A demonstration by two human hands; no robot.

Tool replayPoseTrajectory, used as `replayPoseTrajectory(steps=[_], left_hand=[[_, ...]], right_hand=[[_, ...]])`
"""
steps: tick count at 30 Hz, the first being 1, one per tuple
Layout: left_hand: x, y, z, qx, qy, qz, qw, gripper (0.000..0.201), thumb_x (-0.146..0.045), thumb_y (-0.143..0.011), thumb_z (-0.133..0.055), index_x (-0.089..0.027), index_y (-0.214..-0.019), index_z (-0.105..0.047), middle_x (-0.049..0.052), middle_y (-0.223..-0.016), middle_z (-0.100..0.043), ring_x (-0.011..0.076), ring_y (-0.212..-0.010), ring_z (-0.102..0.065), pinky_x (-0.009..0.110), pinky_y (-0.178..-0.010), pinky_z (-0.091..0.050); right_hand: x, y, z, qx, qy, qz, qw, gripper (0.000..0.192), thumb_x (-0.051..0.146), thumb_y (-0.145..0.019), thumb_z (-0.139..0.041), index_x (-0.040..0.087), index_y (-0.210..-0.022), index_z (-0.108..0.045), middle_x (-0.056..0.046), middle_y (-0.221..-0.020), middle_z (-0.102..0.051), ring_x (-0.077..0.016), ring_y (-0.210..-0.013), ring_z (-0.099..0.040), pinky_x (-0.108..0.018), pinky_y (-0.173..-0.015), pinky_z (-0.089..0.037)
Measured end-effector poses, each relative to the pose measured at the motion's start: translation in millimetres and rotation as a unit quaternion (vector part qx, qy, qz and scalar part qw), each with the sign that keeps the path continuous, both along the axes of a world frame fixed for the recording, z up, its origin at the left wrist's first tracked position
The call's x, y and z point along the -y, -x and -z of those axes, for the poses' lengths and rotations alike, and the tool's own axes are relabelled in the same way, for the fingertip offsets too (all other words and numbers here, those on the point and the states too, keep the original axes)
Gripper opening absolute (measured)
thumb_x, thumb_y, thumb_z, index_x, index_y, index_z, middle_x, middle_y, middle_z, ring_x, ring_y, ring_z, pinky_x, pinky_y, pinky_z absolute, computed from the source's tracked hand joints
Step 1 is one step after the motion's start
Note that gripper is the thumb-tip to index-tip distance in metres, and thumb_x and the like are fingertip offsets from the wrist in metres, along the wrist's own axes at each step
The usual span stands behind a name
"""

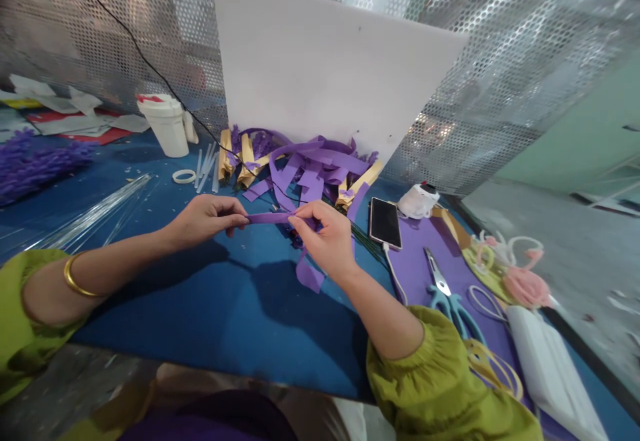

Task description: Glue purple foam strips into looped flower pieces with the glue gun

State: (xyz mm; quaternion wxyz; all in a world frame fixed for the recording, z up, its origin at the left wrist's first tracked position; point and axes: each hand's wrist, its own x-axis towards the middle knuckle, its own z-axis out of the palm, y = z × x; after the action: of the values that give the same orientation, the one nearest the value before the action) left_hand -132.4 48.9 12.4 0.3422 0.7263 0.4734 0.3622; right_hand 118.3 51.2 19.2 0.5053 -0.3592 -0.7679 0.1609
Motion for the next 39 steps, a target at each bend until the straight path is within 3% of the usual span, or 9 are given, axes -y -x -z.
replayPoseTrajectory(steps=[7, 16, 21, 24, 28, 31, 33, 36, 39], left_hand=[[-4.0, 0.9, 3.3, 0.026, 0.054, 0.008, 0.998, 0.027, -0.041, -0.079, -0.07, -0.014, -0.081, -0.071, 0.0, -0.064, -0.065, 0.0098, -0.052, -0.056, 0.022, -0.053, -0.044], [-12.9, 9.7, 1.2, -0.015, 0.028, -0.024, 0.999, 0.024, -0.038, -0.078, -0.068, -0.014, -0.079, -0.068, 0.0, -0.062, -0.062, 0.011, -0.055, -0.053, 0.023, -0.054, -0.042], [-20.2, 16.2, 2.1, -0.022, 0.062, -0.052, 0.997, 0.034, -0.047, -0.073, -0.074, -0.016, -0.066, -0.062, -0.002, -0.053, -0.055, 0.0101, -0.049, -0.047, 0.022, -0.047, -0.034], [-26.9, 23.3, 5.0, -0.04, 0.076, -0.068, 0.994, 0.045, -0.054, -0.074, -0.071, -0.017, -0.055, -0.054, -0.003, -0.046, -0.046, 0.0087, -0.044, -0.041, 0.022, -0.044, -0.028], [-33.3, 34.2, 8.2, -0.045, 0.082, -0.075, 0.993, 0.05, -0.06, -0.081, -0.063, -0.016, -0.057, -0.059, -0.004, -0.045, -0.042, 0.0067, -0.041, -0.036, 0.022, -0.041, -0.025], [-35.5, 41.5, 7.1, -0.017, 0.084, -0.002, 0.996, 0.043, -0.054, -0.081, -0.065, -0.015, -0.063, -0.064, -0.004, -0.05, -0.051, 0.0066, -0.048, -0.044, 0.019, -0.046, -0.033], [-37.7, 45.7, 6.0, 0.005, 0.123, 0.049, 0.991, 0.035, -0.05, -0.075, -0.073, -0.015, -0.07, -0.07, 0.0, -0.06, -0.063, 0.0088, -0.055, -0.052, 0.019, -0.052, -0.04], [-42.4, 50.6, 5.9, 0.009, 0.171, 0.043, 0.984, 0.032, -0.045, -0.066, -0.08, -0.015, -0.077, -0.075, 0.007, -0.073, -0.073, 0.012, -0.059, -0.056, 0.022, -0.055, -0.045], [-46.8, 52.9, 7.1, 0.003, 0.171, 0.013, 0.985, 0.029, -0.043, -0.064, -0.081, -0.016, -0.071, -0.075, 0.01, -0.071, -0.074, 0.0118, -0.055, -0.054, 0.022, -0.051, -0.044]], right_hand=[[-4.1, -5.0, -2.5, -0.028, 0.03, 0.027, 0.999, 0.013, 0.022, -0.082, -0.069, 0.019, -0.071, -0.066, 0.0, -0.073, -0.068, -0.0149, -0.07, -0.062, -0.03, -0.068, -0.048], [-13.6, -12.4, -5.1, -0.046, 0.026, 0.038, 0.998, 0.015, 0.023, -0.081, -0.069, 0.019, -0.067, -0.067, 0.0, -0.07, -0.069, -0.014, -0.069, -0.06, -0.029, -0.067, -0.045], [-16.9, -14.4, -6.0, -0.084, 0.152, 0.048, 0.984, 0.015, 0.03, -0.075, -0.073, 0.018, -0.068, -0.068, 0.001, -0.061, -0.064, -0.0114, -0.056, -0.053, -0.026, -0.056, -0.042], [-17.4, -13.7, -7.8, -0.128, 0.251, 0.026, 0.959, 0.019, 0.033, -0.069, -0.077, 0.017, -0.065, -0.067, 0.001, -0.054, -0.061, -0.0097, -0.049, -0.049, -0.025, -0.048, -0.038], [-17.2, -12.5, -9.8, -0.167, 0.33, -0.008, 0.929, 0.024, 0.034, -0.063, -0.08, 0.016, -0.059, -0.065, 0.001, -0.05, -0.059, -0.0083, -0.046, -0.047, -0.022, -0.043, -0.035], [-20.2, -16.5, -10.5, -0.186, 0.362, -0.005, 0.914, 0.024, 0.033, -0.06, -0.081, 0.016, -0.057, -0.064, 0.002, -0.048, -0.056, -0.0072, -0.043, -0.044, -0.021, -0.04, -0.032], [-24.3, -22.1, -10.9, -0.2, 0.367, 0.008, 0.908, 0.024, 0.031, -0.059, -0.082, 0.016, -0.058, -0.064, 0.002, -0.047, -0.055, -0.0067, -0.043, -0.044, -0.021, -0.039, -0.031], [-31.2, -30.7, -11.7, -0.209, 0.374, 0.017, 0.903, 0.023, 0.029, -0.057, -0.082, 0.015, -0.058, -0.064, 0.003, -0.046, -0.053, -0.0062, -0.042, -0.042, -0.02, -0.038, -0.029], [-35.1, -34.0, -11.6, -0.208, 0.379, 0.013, 0.901, 0.023, 0.028, -0.056, -0.083, 0.015, -0.057, -0.064, 0.003, -0.045, -0.052, -0.0059, -0.041, -0.041, -0.021, -0.037, -0.028]])
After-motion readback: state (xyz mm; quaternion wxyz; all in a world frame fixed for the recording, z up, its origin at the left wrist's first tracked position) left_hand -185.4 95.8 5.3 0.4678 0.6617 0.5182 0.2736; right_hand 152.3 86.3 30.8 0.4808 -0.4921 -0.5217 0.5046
